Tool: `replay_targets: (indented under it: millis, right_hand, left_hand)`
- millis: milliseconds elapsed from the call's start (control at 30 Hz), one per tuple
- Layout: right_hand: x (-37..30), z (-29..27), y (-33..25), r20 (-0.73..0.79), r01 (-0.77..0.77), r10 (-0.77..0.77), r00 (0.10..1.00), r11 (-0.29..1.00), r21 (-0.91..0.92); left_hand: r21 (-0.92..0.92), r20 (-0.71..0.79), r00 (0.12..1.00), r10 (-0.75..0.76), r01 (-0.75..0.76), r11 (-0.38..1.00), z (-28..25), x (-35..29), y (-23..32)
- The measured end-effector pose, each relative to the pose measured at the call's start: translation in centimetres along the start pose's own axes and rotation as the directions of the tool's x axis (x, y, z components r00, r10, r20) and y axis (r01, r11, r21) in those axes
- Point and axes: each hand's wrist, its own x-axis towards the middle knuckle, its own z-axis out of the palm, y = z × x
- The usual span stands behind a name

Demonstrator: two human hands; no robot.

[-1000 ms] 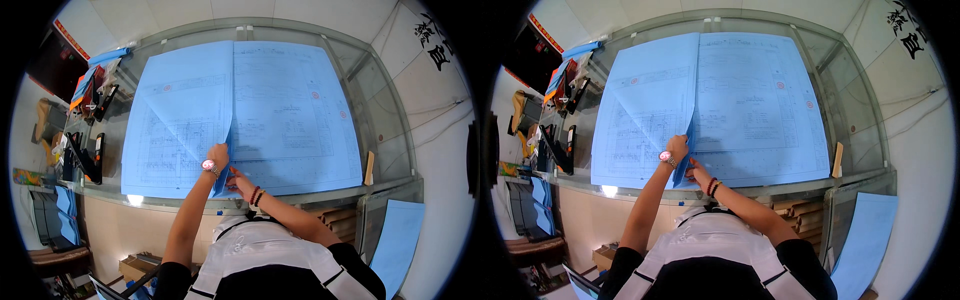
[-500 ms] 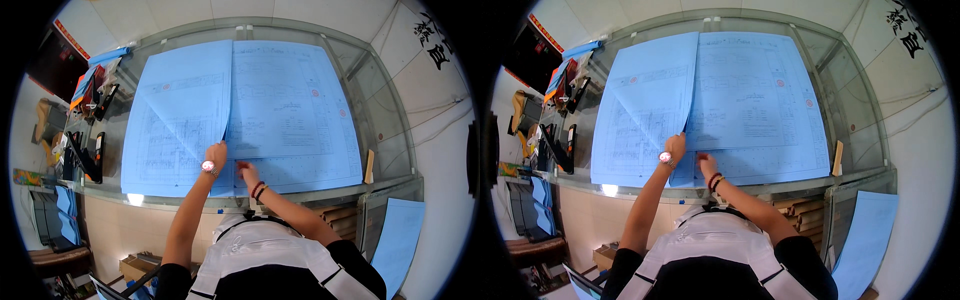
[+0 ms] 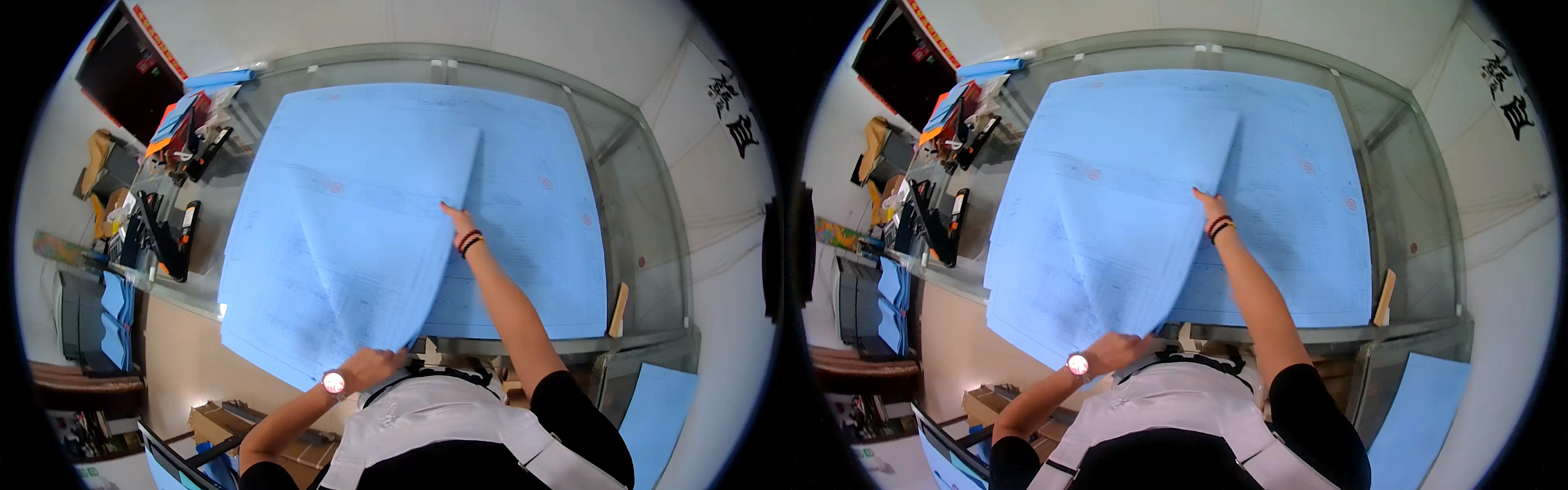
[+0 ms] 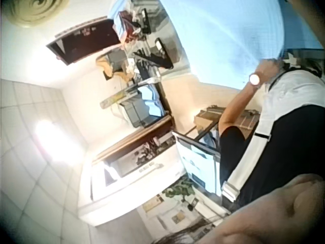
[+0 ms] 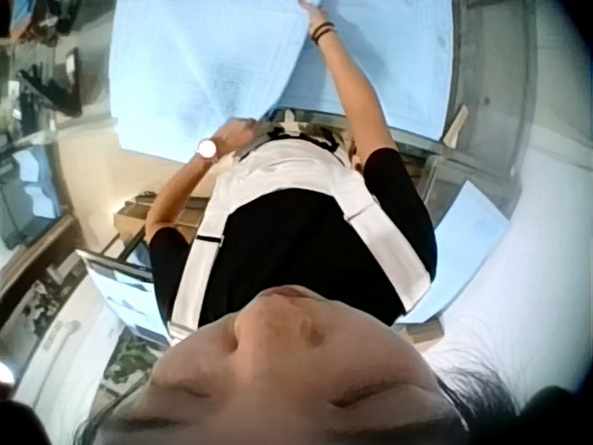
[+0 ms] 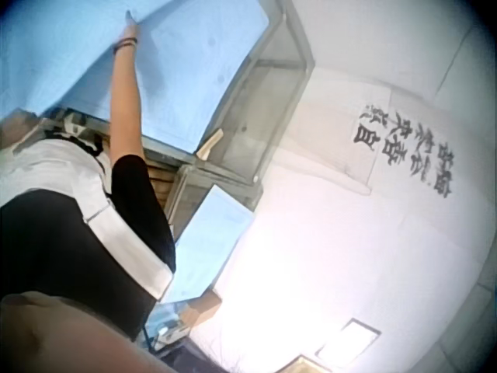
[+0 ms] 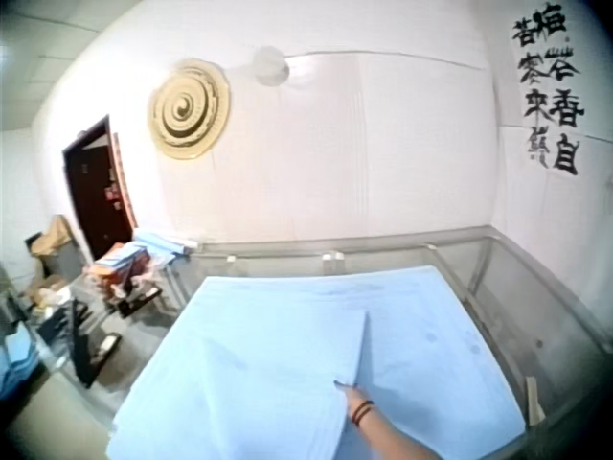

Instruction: The person sorts through and organizes large blue architectural blueprints on a glass table, turning over several sheets and smoothing them with a wooden block.

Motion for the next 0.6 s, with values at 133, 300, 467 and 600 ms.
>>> replay_targets:
  millis: [133, 300, 467, 600]
  right_hand:
    - [0.2, -1.5, 0.9, -0.163, -0.046, 0.010, 0.987, 0.974, -0.220]
    - [0.9, -5.0, -0.3, -0.371, 0.155, -0.111, 0.922, 0.983, 0.093]
    - [0.7, -8.1, -1.7, -0.348, 0.130, -0.014, 0.938, 0.940, 0.315]
    - [-2.0, -7.5, -0.9, -0.061, 0.019, 0.015, 0.998, 0.850, 0.526]
  left_hand:
    - [0.013, 0.044, 0.996, 0.077, -0.078, 0.997, 1.6, 0.1, 0.9]
    - [0.222, 0.000, 0.993, 0.122, -0.119, 0.968, 0.8, 1.5, -0.9]
    - [0.397, -0.189, 0.982, -0.029, 0.104, 0.912, -0.5, 1.2, -11.0]
    - [0.417, -0.363, 0.890, -0.277, 0.421, 0.805, -2.0, -3.0, -22.3]
